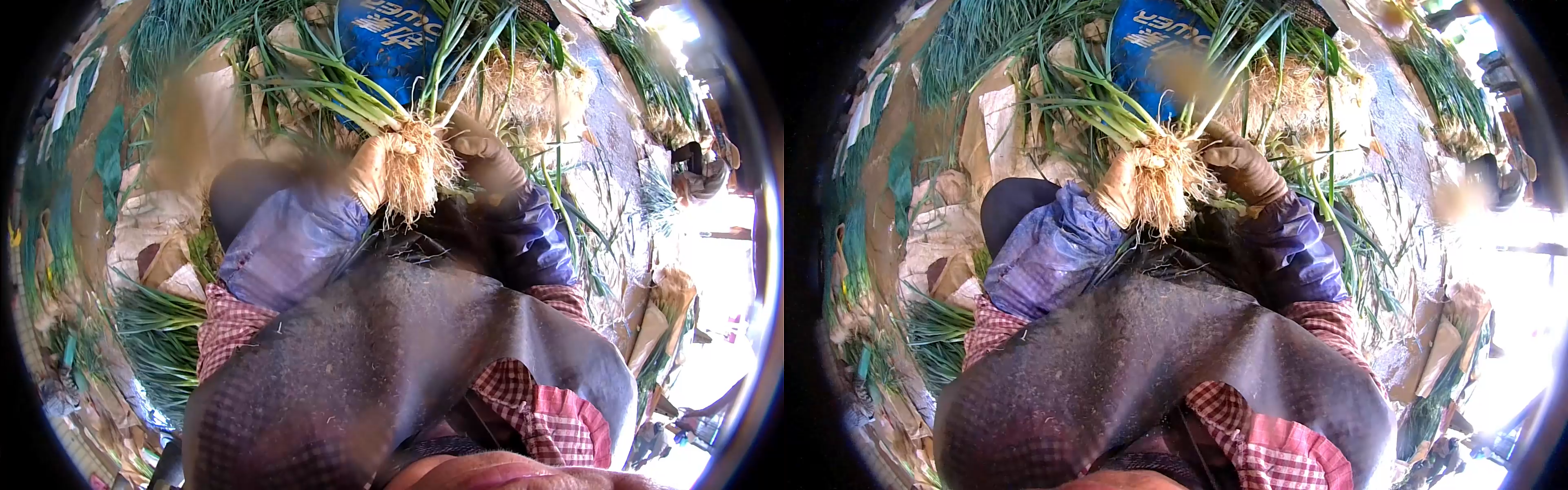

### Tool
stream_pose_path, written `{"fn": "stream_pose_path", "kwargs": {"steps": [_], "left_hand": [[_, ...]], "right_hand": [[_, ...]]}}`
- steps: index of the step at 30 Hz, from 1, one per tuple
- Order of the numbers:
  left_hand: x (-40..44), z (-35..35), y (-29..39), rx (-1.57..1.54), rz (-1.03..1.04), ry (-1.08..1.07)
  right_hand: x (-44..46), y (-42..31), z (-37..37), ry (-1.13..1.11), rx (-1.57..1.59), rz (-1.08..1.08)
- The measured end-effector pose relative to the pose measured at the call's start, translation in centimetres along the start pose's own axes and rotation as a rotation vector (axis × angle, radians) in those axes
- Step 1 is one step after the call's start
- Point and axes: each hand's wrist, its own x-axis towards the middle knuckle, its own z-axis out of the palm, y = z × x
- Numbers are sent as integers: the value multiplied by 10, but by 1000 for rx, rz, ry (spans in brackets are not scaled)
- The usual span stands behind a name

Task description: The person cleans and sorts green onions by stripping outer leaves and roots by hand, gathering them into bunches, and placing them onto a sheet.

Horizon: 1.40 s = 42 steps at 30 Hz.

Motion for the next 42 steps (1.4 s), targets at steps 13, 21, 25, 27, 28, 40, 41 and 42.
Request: {"fn": "stream_pose_path", "kwargs": {"steps": [13,21,25,27,28,40,41,42], "left_hand": [[-5,-6,7,-47,-76,-32],[-6,11,-8,-131,-157,-140],[-3,-4,-9,-41,-34,-95],[-7,-4,-9,-63,1,-32],[-8,-3,-8,-64,0,-30],[0,-19,-8,-179,-42,-202],[0,-20,-9,-69,-42,-128],[1,-21,-11,41,-42,-53]], "right_hand": [[-20,25,1,-51,-1661,105],[19,5,-15,-5,-224,-147],[16,9,-6,193,-611,-175],[17,6,-8,282,-761,-57],[16,3,-2,282,-759,-56],[-2,-7,22,88,-1685,-363],[0,-11,29,34,-1900,-102],[1,-12,33,-23,-2095,177]]}}
